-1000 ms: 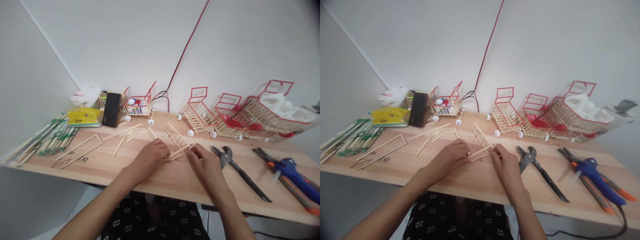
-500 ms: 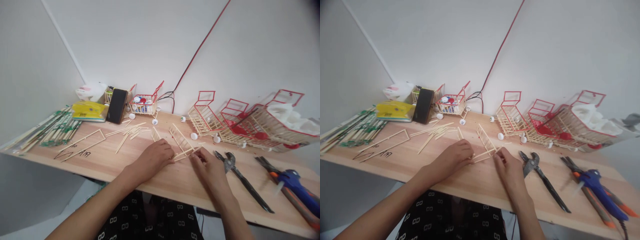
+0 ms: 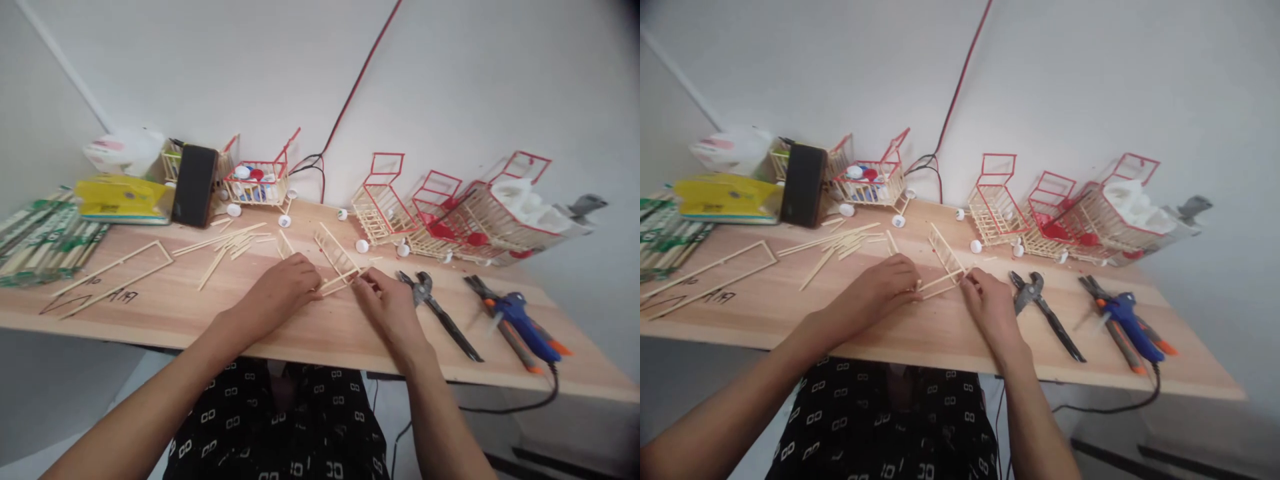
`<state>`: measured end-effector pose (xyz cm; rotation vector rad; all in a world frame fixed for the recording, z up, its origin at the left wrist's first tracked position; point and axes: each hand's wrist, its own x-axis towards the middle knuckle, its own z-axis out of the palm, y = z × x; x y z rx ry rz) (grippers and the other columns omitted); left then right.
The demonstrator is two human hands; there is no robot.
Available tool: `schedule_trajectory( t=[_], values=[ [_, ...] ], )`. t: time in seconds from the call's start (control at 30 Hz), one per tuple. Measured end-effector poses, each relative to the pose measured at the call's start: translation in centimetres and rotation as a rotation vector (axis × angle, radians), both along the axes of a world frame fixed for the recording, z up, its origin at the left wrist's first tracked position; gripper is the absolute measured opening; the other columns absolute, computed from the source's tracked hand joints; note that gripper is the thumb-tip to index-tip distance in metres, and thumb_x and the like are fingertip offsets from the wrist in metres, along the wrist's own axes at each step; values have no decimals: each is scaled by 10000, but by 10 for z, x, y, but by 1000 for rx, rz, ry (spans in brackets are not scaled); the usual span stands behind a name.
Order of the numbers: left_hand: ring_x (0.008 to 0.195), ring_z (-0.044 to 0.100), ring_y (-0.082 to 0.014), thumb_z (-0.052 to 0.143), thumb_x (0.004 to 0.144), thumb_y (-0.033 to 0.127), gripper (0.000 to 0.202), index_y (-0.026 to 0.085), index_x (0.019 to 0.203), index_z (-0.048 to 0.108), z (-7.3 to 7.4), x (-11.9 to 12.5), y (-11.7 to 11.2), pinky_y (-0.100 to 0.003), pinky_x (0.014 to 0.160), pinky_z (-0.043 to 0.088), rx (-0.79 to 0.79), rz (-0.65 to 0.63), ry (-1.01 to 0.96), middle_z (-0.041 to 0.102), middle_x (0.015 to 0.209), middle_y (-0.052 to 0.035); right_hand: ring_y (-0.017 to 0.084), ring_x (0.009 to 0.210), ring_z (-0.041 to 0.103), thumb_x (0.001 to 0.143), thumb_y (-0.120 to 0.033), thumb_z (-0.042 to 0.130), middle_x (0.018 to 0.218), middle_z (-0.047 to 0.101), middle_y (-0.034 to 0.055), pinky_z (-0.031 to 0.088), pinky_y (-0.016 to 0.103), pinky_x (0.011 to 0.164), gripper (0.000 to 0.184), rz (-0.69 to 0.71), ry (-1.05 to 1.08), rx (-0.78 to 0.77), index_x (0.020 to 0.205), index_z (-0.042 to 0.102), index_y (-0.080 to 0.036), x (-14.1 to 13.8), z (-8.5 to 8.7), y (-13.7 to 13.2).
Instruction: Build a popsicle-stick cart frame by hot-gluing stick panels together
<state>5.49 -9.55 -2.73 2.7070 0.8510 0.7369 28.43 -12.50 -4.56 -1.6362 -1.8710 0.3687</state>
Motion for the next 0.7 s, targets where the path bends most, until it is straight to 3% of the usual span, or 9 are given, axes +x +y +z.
schedule_trajectory(
  t=[0.7],
  values=[
    [893, 514, -206, 511, 936, 222, 212, 142, 748, 569, -4, 0, 3, -341, 810, 454, 24, -14, -6, 608, 795, -50, 146, 676, 541, 907, -233, 493, 754, 654, 3, 343, 261, 624, 175, 33, -4, 37, 863, 658, -195, 2, -2, 1]
  ],
)
